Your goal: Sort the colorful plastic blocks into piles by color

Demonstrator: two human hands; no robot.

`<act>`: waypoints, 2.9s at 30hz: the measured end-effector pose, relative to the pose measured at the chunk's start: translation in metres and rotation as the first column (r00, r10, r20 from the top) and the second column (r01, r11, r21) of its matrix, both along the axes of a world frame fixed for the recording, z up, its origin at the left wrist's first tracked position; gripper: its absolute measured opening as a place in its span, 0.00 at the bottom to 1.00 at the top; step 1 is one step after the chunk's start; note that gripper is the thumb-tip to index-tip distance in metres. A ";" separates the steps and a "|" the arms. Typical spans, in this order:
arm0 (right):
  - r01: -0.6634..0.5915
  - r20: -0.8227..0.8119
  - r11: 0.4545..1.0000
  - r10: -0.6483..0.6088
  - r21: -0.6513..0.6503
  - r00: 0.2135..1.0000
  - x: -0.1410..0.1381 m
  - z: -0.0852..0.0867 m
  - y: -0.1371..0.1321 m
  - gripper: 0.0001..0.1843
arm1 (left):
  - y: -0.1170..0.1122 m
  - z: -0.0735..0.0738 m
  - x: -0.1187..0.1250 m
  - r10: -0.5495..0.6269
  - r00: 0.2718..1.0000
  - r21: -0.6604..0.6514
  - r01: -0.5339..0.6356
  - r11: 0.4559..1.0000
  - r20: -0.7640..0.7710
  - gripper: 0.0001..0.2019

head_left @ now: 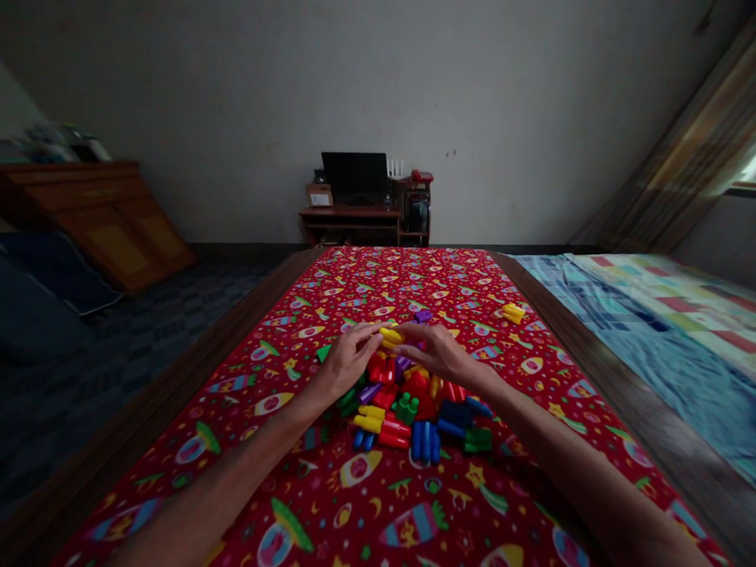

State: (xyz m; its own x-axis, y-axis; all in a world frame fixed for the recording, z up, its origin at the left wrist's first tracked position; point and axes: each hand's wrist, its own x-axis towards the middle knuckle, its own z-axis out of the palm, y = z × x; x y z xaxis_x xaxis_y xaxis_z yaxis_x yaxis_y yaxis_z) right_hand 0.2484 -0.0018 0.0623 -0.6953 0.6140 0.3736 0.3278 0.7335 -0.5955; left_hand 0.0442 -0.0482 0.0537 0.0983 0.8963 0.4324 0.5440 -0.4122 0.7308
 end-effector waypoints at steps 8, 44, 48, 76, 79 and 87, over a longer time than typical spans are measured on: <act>0.529 -0.012 0.834 -0.534 0.155 0.846 0.045 -0.012 0.052 0.18 | 0.003 -0.014 -0.004 0.068 0.905 0.191 0.015 0.981 -0.420 0.14; 0.898 0.118 0.412 -0.910 0.154 0.398 0.125 -0.019 0.095 0.17 | 0.056 -0.030 -0.044 -0.035 0.942 -0.131 -0.010 0.991 -0.333 0.27; 0.941 0.187 0.289 -0.948 0.175 0.256 0.139 -0.021 0.093 0.22 | 0.056 -0.031 -0.039 -0.041 0.970 -0.226 -0.015 0.974 -0.239 0.26; 0.040 0.101 0.998 -0.045 0.055 0.994 0.006 -0.027 0.031 0.17 | 0.063 -0.036 -0.025 -0.007 0.945 -0.059 -0.013 0.998 -0.327 0.11; 0.173 0.000 0.985 -0.173 0.009 0.985 0.010 -0.019 0.031 0.19 | 0.057 -0.023 -0.024 0.070 0.979 0.042 -0.063 0.997 -0.190 0.12; 0.096 -0.073 0.993 -0.091 0.072 0.993 -0.002 -0.010 0.014 0.18 | 0.031 -0.001 0.008 -0.058 0.998 0.070 0.056 0.996 0.034 0.15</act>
State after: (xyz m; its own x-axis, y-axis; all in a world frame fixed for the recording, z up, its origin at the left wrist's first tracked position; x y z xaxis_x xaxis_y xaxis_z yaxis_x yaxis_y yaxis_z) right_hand 0.2467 0.0120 0.0519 -0.6070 0.6432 0.4667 0.3569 0.7453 -0.5631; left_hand 0.0527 -0.0174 0.0529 0.1316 0.8575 0.4974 0.4924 -0.4920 0.7180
